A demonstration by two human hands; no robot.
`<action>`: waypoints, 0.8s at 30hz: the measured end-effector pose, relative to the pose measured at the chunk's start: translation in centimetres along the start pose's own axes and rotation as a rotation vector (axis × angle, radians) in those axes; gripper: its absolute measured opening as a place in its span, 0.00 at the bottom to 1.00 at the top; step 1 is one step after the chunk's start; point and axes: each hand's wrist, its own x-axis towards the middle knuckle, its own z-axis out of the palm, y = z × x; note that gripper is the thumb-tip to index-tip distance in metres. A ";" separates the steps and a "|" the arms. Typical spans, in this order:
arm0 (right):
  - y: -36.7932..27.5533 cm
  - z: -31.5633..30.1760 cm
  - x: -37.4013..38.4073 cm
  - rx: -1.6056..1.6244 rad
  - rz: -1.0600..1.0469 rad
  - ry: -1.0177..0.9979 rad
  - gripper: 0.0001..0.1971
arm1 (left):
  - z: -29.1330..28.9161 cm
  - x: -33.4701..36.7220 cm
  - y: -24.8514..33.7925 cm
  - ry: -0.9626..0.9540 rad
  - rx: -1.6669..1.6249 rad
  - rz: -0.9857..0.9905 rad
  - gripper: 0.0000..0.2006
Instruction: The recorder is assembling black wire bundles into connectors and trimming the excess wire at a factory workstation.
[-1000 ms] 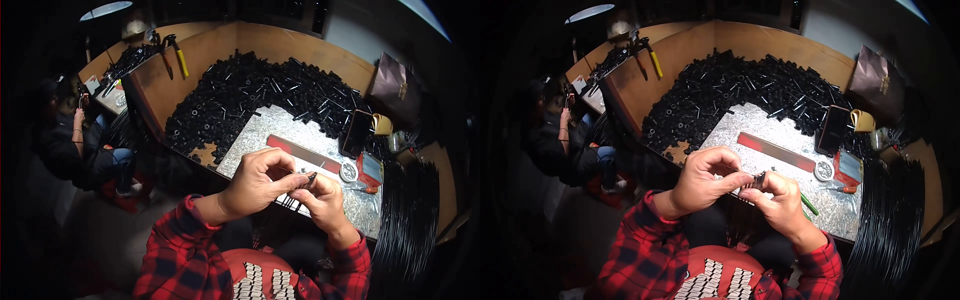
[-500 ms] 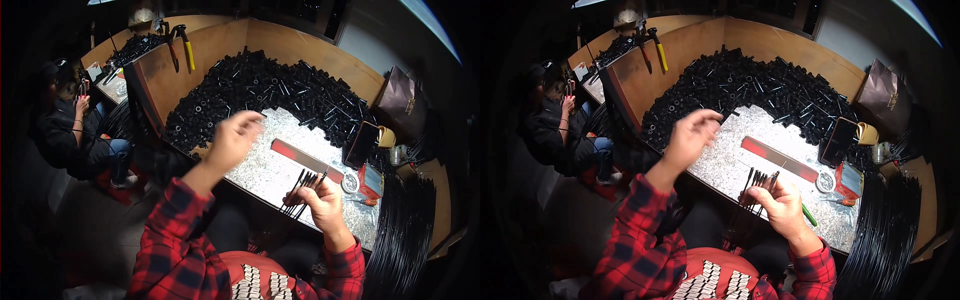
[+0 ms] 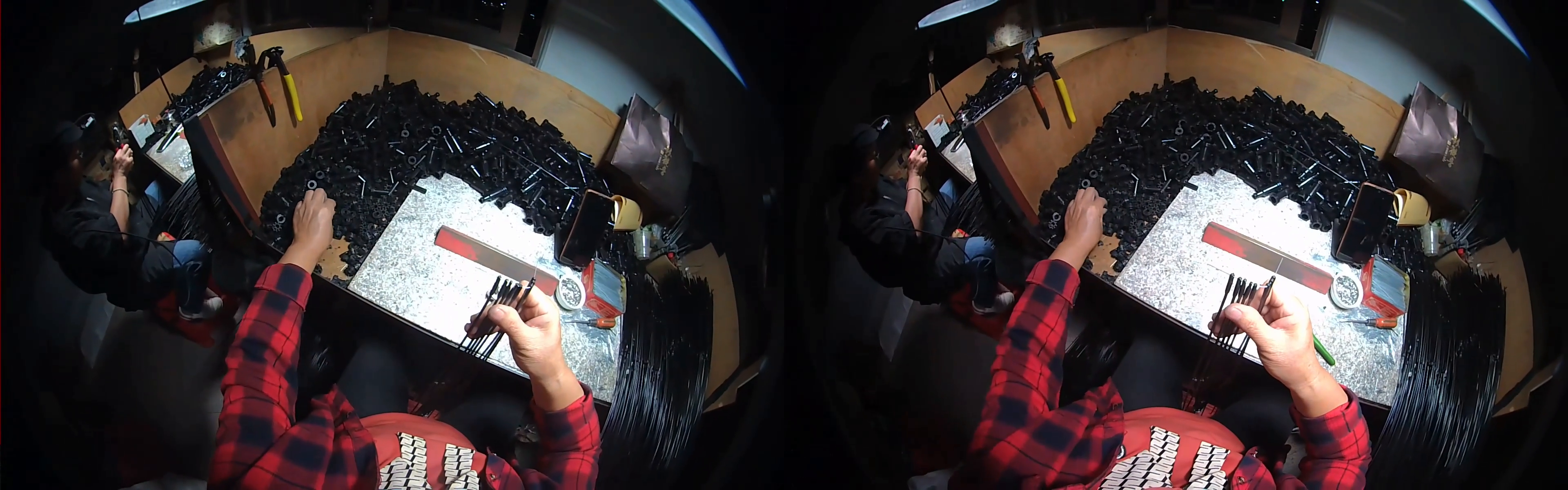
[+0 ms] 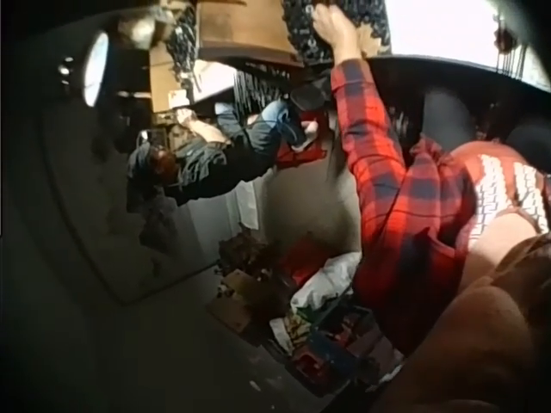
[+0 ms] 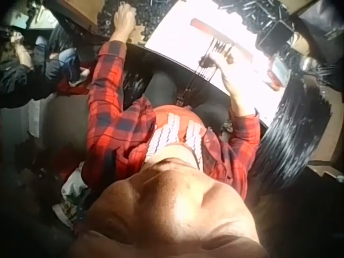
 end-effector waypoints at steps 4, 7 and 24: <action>0.1 -0.5 -0.4 -0.065 -0.034 0.016 0.07 | -0.3 0.3 0.5 -0.019 -0.048 0.086 0.02; -0.1 -0.4 -0.7 -0.048 -0.020 0.016 0.06 | -0.7 0.0 0.5 -0.049 -0.031 0.130 0.03; -0.1 -0.1 -0.7 0.084 -0.006 -0.066 0.07 | -15.6 0.2 17.7 -0.312 -1.796 -0.010 0.13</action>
